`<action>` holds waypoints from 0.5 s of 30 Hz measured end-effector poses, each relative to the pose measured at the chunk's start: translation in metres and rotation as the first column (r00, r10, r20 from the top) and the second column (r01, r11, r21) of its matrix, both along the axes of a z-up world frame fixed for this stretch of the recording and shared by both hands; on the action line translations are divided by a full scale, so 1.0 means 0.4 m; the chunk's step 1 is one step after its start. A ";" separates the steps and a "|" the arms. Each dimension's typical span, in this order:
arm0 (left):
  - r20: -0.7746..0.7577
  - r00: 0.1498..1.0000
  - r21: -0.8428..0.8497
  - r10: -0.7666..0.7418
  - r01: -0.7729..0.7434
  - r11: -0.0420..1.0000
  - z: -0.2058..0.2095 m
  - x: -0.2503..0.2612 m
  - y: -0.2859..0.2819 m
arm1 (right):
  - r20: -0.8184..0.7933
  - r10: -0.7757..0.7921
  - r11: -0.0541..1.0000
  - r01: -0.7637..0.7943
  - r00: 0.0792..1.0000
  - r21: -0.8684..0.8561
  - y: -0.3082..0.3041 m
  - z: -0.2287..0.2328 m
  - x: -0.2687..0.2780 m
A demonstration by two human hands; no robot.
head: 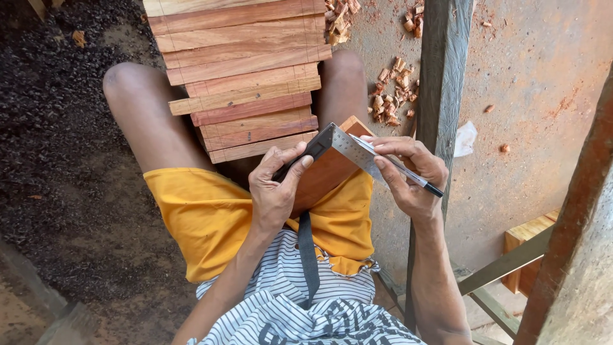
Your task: Marking and measuring wooden slats using a square and a pen.
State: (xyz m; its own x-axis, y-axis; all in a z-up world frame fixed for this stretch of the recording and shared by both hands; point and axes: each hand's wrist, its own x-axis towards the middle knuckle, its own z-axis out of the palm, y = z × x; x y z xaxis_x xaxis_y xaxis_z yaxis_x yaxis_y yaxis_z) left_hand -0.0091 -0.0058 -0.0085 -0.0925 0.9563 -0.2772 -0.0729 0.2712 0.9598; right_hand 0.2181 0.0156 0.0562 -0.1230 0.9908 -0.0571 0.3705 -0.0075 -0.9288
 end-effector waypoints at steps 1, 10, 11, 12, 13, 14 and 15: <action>0.003 1.000 0.000 -0.004 0.004 1.000 0.001 -0.001 0.000 | 0.013 0.000 1.000 0.000 1.000 0.002 0.000 0.001 -0.001; -0.002 1.000 -0.009 -0.006 0.006 1.000 -0.004 0.001 -0.002 | 0.070 -0.003 1.000 0.002 0.998 0.016 0.006 0.008 -0.005; -0.012 1.000 -0.012 -0.011 0.011 1.000 -0.004 0.000 -0.001 | 0.076 0.000 1.000 -0.002 0.997 0.021 0.006 0.008 -0.005; -0.013 1.000 -0.013 -0.011 0.011 1.000 -0.002 0.001 0.000 | 0.076 0.000 1.000 -0.002 0.997 0.021 0.006 0.005 -0.004; -0.003 1.000 -0.010 -0.008 0.007 1.000 -0.001 0.001 0.000 | 0.084 0.000 1.000 -0.003 0.996 0.030 0.006 0.003 -0.003; 0.006 1.000 -0.007 -0.005 0.005 1.000 0.001 0.002 0.002 | 0.093 0.000 0.999 -0.004 0.996 0.039 0.006 0.000 -0.002; 0.006 1.000 -0.007 -0.005 0.005 1.000 0.001 0.002 0.001 | 0.093 0.000 0.999 -0.004 0.996 0.039 0.007 0.002 -0.003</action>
State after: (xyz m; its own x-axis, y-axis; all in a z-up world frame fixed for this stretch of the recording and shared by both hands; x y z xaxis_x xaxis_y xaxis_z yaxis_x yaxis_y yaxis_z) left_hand -0.0085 -0.0054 -0.0082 -0.0864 0.9549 -0.2842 -0.0777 0.2780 0.9574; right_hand 0.2170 0.0182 0.0569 -0.1206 0.9923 -0.0297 0.4555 0.0287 -0.8898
